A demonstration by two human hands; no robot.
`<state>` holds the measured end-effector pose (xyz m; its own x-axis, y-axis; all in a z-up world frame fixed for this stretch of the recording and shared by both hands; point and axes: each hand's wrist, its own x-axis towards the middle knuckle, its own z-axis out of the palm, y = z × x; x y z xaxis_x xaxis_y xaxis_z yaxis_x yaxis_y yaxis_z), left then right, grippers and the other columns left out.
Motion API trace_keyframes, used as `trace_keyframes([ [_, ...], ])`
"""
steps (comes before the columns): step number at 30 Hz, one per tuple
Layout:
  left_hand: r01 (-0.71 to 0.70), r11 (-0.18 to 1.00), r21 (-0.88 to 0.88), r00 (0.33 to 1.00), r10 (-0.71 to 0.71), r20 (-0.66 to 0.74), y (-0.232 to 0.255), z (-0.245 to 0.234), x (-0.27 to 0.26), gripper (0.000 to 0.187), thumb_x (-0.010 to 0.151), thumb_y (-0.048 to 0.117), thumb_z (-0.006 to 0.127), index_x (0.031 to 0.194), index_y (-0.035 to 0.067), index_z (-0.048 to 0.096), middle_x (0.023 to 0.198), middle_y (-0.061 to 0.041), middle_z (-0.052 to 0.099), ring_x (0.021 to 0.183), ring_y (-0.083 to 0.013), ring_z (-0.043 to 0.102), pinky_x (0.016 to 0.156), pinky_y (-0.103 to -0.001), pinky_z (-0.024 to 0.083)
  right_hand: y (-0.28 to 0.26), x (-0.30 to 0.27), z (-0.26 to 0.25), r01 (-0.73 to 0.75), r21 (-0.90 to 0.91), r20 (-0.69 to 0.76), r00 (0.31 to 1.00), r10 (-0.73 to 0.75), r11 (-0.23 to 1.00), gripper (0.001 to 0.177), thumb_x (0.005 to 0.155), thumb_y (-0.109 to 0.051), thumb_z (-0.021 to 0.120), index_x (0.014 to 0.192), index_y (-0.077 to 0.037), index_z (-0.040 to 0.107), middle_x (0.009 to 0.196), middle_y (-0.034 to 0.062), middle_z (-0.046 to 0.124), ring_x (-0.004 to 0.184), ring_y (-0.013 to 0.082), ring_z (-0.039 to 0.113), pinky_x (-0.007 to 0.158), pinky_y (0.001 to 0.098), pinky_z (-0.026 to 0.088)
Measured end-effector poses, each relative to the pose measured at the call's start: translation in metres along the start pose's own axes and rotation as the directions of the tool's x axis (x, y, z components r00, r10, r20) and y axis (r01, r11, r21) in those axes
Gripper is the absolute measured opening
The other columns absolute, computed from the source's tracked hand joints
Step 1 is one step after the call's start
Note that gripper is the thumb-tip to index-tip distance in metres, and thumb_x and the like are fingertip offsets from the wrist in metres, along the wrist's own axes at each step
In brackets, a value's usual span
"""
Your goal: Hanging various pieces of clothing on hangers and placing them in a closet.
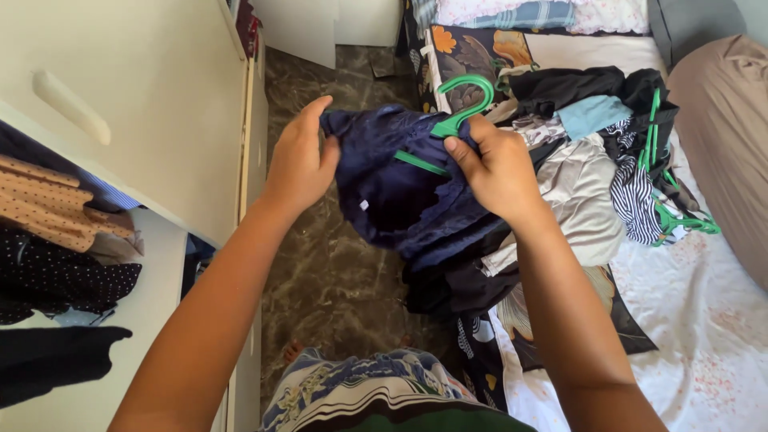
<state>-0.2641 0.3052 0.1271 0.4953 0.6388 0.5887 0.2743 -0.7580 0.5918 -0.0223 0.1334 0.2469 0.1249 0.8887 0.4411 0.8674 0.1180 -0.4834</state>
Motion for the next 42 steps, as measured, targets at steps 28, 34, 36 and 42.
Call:
trace_keyframes([
  [28,-0.024,0.972,-0.235,0.995,0.047,0.092,0.055,-0.087,0.007,0.006,0.092,0.007,0.074,0.089,0.004,0.07,0.106,-0.009,0.063,0.081,-0.0213,0.064,0.068,-0.033,0.051,0.037,-0.003,-0.01,-0.033,0.075,0.014,0.999,0.032,0.997,0.021,0.103,-0.019,0.068,0.115,-0.002,0.065,0.092,0.0184,0.072,0.082,0.0302,0.072,0.077,0.0371,0.054],
  [34,-0.229,0.973,0.004,0.973,0.229,0.009,0.087,-0.091,0.027,0.039,0.086,0.032,0.087,0.111,0.006,0.07,0.129,-0.015,0.058,0.123,-0.0286,0.059,0.1,-0.042,0.053,0.004,0.016,-0.011,0.04,0.033,0.134,0.99,-0.044,0.999,0.013,0.1,-0.014,0.072,0.098,-0.002,0.067,0.078,0.017,0.066,0.069,0.0303,0.066,0.067,0.0385,0.051],
  [36,-0.467,0.832,0.299,0.871,0.491,-0.005,0.111,-0.086,0.046,0.058,0.075,0.05,0.084,0.11,0.007,0.067,0.115,-0.013,0.063,0.108,-0.0313,0.063,0.089,-0.046,0.053,-0.009,0.028,-0.006,0.223,0.076,0.239,0.942,-0.235,0.972,0.012,0.096,-0.012,0.074,0.095,-0.002,0.066,0.079,0.0167,0.066,0.069,0.0316,0.067,0.064,0.0406,0.051],
  [42,-0.136,0.991,-0.01,0.974,0.135,0.184,0.109,-0.032,0.034,0.05,0.091,0.052,0.079,0.113,0.007,0.072,0.068,-0.005,0.063,0.062,-0.0252,0.064,0.056,-0.039,0.047,-0.022,0.029,0.0,0.328,0.193,0.193,0.911,-0.364,0.925,0.024,0.085,-0.005,0.073,0.108,-0.002,0.067,0.094,0.0151,0.068,0.084,0.0333,0.07,0.074,0.0409,0.054],
])
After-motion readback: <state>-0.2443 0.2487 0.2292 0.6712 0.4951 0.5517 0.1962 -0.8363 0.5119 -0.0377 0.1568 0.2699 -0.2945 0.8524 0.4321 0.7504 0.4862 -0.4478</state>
